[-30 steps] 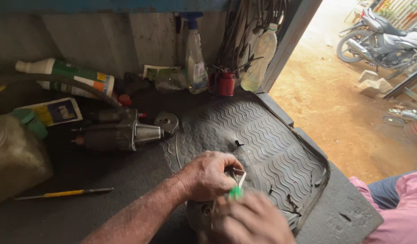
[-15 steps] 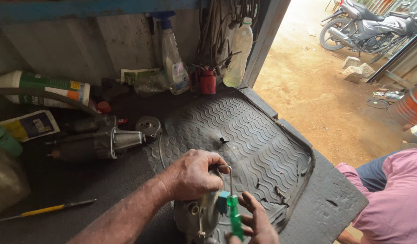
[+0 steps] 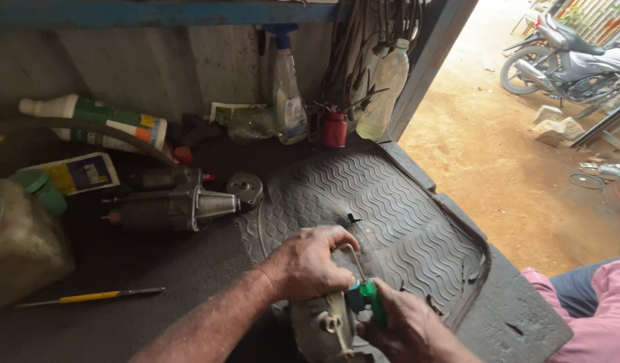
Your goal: The person repairs a small motor component by hand at a workbench. The person handles the component, turns it over, and uses a screwdriver to tighten or adjust internal parts.
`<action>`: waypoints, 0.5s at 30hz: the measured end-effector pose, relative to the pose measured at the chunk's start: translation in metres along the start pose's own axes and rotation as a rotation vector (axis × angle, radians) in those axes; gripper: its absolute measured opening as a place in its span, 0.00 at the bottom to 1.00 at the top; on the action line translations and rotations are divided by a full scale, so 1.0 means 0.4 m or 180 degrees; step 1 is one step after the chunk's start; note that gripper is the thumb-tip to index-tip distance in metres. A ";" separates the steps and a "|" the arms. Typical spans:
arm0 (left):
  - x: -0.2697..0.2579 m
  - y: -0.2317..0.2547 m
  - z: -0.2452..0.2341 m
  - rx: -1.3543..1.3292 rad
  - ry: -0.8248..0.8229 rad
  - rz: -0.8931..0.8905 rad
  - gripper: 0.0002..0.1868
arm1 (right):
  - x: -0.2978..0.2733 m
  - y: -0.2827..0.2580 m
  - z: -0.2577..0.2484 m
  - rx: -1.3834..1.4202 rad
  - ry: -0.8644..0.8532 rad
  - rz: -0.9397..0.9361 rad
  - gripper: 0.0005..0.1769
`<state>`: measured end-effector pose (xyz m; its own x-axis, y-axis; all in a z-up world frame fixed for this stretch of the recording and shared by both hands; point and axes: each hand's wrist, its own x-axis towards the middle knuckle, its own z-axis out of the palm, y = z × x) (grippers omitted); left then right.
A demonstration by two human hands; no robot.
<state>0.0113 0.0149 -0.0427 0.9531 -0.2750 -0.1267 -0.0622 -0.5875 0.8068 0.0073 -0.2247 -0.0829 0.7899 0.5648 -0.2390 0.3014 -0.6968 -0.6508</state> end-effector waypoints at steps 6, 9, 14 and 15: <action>0.025 0.024 -0.034 0.0657 -0.0156 -0.0969 0.41 | -0.008 0.068 0.126 0.0796 0.0826 -0.0162 0.21; -0.009 0.055 -0.039 0.0976 0.0039 -0.1111 0.47 | -0.017 0.104 0.154 0.0314 0.1138 -0.1014 0.31; -0.070 0.078 0.013 0.0564 0.0298 -0.1053 0.34 | -0.017 0.123 0.157 0.0305 0.0095 -0.0830 0.44; -0.071 0.075 0.007 0.0521 0.0354 -0.1033 0.32 | -0.018 0.111 0.146 0.0262 -0.0097 -0.0584 0.47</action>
<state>-0.0184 0.0028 -0.0164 0.9567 0.0244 -0.2899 0.2103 -0.7468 0.6310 -0.0161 -0.2339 -0.1523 0.7088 0.6930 -0.1318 0.3931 -0.5433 -0.7418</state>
